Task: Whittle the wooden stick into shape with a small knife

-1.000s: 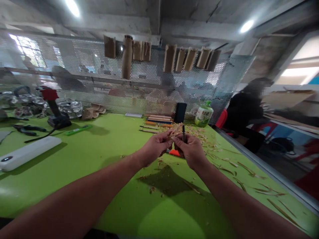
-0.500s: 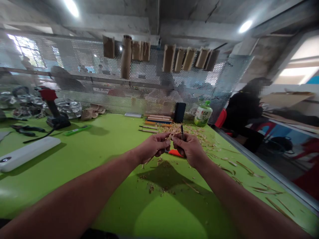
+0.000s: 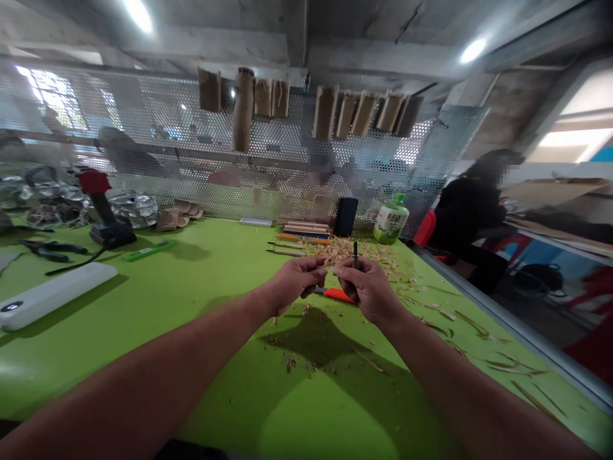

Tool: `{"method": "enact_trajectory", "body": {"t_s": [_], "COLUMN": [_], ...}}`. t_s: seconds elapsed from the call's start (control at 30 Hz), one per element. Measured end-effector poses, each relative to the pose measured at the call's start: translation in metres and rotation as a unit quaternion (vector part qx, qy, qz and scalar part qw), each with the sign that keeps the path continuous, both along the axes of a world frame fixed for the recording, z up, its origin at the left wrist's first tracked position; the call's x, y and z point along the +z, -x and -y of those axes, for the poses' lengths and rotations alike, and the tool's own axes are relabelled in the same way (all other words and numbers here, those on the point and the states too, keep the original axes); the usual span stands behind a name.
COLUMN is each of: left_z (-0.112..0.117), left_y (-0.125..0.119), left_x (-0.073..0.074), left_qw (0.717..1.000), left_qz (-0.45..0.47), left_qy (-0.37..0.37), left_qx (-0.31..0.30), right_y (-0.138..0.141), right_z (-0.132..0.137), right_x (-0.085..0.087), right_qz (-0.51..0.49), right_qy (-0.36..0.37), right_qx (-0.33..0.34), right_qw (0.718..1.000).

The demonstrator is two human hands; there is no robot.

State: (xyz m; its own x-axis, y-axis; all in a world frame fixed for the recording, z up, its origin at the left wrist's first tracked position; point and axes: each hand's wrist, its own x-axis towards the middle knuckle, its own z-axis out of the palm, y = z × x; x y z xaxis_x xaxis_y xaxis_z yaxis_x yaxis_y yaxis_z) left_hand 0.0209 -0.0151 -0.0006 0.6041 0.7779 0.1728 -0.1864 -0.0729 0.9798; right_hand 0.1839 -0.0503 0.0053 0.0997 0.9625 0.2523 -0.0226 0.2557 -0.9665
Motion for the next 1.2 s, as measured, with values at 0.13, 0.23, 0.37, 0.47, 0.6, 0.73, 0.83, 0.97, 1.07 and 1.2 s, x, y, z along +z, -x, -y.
{"method": "enact_trajectory", "body": {"t_s": [0.13, 0.23, 0.37, 0.47, 0.6, 0.73, 0.83, 0.97, 1.07, 1.2], "left_z": [0.004, 0.006, 0.007, 0.005, 0.004, 0.002, 0.001, -0.002, -0.004, -0.004], "left_y": [0.001, 0.0, -0.004, -0.005, -0.004, -0.005, -0.008, -0.01, -0.01, -0.01], "left_x": [0.006, 0.007, 0.003, 0.0, 0.0, -0.002, -0.004, -0.007, -0.009, -0.012], "left_qw": [0.999, 0.999, 0.999, 0.999, 0.999, 0.998, 0.997, 0.992, 0.987, 0.984], "left_qz": [-0.015, 0.004, 0.013, 0.005, -0.006, -0.014, -0.027, -0.031, -0.048, -0.081], "left_qy": [0.02, 0.042, 0.048, 0.035, 0.013, -0.001, -0.017, -0.034, -0.056, -0.084], "left_qx": [0.033, 0.028, 0.012, 0.026, 0.052, 0.054, 0.07, 0.117, 0.143, 0.136], "right_y": [0.0, -0.001, -0.002, -0.003, -0.002, 0.002, 0.003, 0.004, 0.005, 0.004], "right_z": [-0.003, -0.007, -0.009, -0.008, -0.006, -0.005, -0.003, -0.001, 0.0, -0.004], "right_x": [-0.004, -0.009, -0.014, -0.015, -0.015, -0.012, -0.009, -0.006, -0.004, -0.003], "right_qz": [0.013, 0.039, 0.08, 0.101, 0.113, 0.091, 0.078, 0.055, 0.009, -0.015], "right_qy": [-0.006, -0.02, -0.039, -0.057, -0.051, -0.038, -0.038, -0.048, -0.054, -0.041], "right_qx": [-0.013, -0.021, -0.033, -0.033, -0.047, -0.072, -0.075, -0.083, -0.07, -0.058], "right_qw": [1.0, 0.999, 0.995, 0.993, 0.991, 0.993, 0.993, 0.994, 0.996, 0.997]}}
